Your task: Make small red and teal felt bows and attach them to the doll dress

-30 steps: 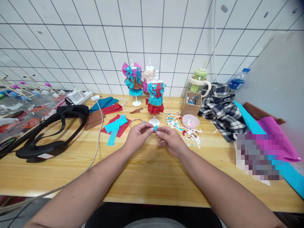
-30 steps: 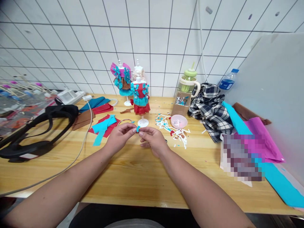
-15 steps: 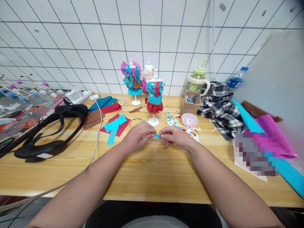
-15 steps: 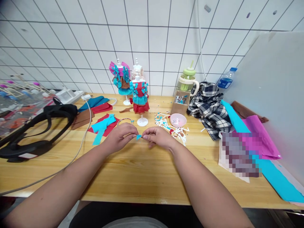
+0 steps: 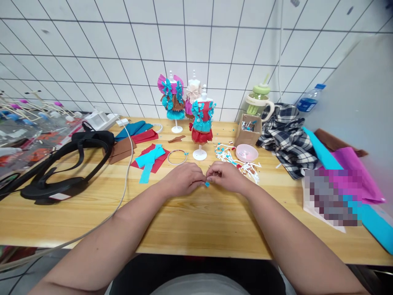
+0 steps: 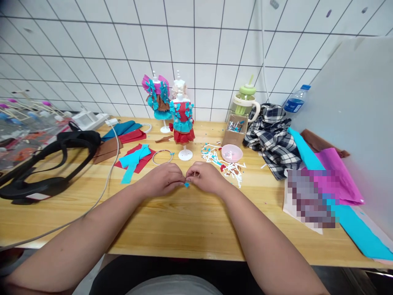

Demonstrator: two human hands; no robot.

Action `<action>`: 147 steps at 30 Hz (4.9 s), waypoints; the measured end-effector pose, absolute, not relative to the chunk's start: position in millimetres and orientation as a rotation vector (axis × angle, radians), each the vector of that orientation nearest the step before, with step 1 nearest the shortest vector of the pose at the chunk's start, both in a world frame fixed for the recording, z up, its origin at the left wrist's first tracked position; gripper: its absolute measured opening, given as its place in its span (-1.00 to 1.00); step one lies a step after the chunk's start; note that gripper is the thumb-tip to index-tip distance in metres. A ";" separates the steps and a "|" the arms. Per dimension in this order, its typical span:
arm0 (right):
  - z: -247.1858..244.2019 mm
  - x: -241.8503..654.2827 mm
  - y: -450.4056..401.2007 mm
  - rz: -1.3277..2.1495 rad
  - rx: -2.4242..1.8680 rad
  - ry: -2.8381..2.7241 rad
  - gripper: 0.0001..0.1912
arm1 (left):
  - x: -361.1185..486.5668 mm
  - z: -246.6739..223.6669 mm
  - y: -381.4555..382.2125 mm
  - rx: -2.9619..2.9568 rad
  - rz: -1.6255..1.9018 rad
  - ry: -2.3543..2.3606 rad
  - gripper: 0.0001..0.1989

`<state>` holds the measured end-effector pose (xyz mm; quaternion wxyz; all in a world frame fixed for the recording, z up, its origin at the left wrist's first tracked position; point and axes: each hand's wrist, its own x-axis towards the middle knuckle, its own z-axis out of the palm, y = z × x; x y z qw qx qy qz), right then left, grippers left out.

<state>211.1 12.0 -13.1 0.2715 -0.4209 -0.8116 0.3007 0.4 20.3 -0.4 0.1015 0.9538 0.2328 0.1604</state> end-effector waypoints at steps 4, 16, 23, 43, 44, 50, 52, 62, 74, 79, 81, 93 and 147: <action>-14.2 211.6 12.2 0.796 -1.172 -2.179 -0.90 | -0.7 -7.6 24.9 2.853 0.557 0.616 -0.77; -18.4 212.0 16.5 1.188 -1.274 -1.858 -0.85 | -3.8 -3.0 24.4 3.079 0.584 0.516 -0.74; -8.3 206.0 8.7 1.800 -1.425 -1.241 -0.53 | -11.2 -1.6 29.0 3.222 0.737 0.669 -0.82; -11.6 192.3 6.8 1.822 -1.409 -1.108 -0.90 | -3.5 5.3 23.4 3.382 0.757 0.586 -0.83; -12.2 192.3 6.9 1.822 -1.411 -1.108 -0.93 | -2.7 5.3 22.8 3.386 0.747 0.588 -0.83; -13.3 193.8 7.2 1.803 -1.391 -1.140 -0.93 | -1.6 -0.7 23.4 3.316 0.832 0.608 -0.84; -12.5 194.1 6.6 1.806 -1.365 -1.146 -0.92 | -2.1 -2.5 24.6 3.246 0.853 0.643 -0.84; -12.5 191.5 6.1 1.666 -1.322 -1.234 -0.84 | -4.3 -4.0 27.8 3.144 0.865 0.719 -0.84; -17.3 193.7 9.3 0.821 -1.407 -1.809 -0.89 | -3.1 -11.0 27.6 3.126 0.771 0.727 -0.79; -12.8 193.3 4.5 0.576 -1.344 -1.938 -0.93 | -1.8 -9.4 26.0 3.077 0.781 0.747 -0.80; -10.0 192.6 0.9 0.475 -1.295 -1.986 -0.93 | 0.0 -8.4 24.0 3.027 0.803 0.799 -0.82; -5.2 190.6 -12.5 0.041 -1.134 -2.081 -0.78 | 7.5 -3.1 23.3 1.897 1.047 1.264 -0.84; -15.9 176.8 -1.3 1.177 -1.138 -1.245 -0.61 | 9.6 2.5 17.3 1.637 0.878 1.018 -0.71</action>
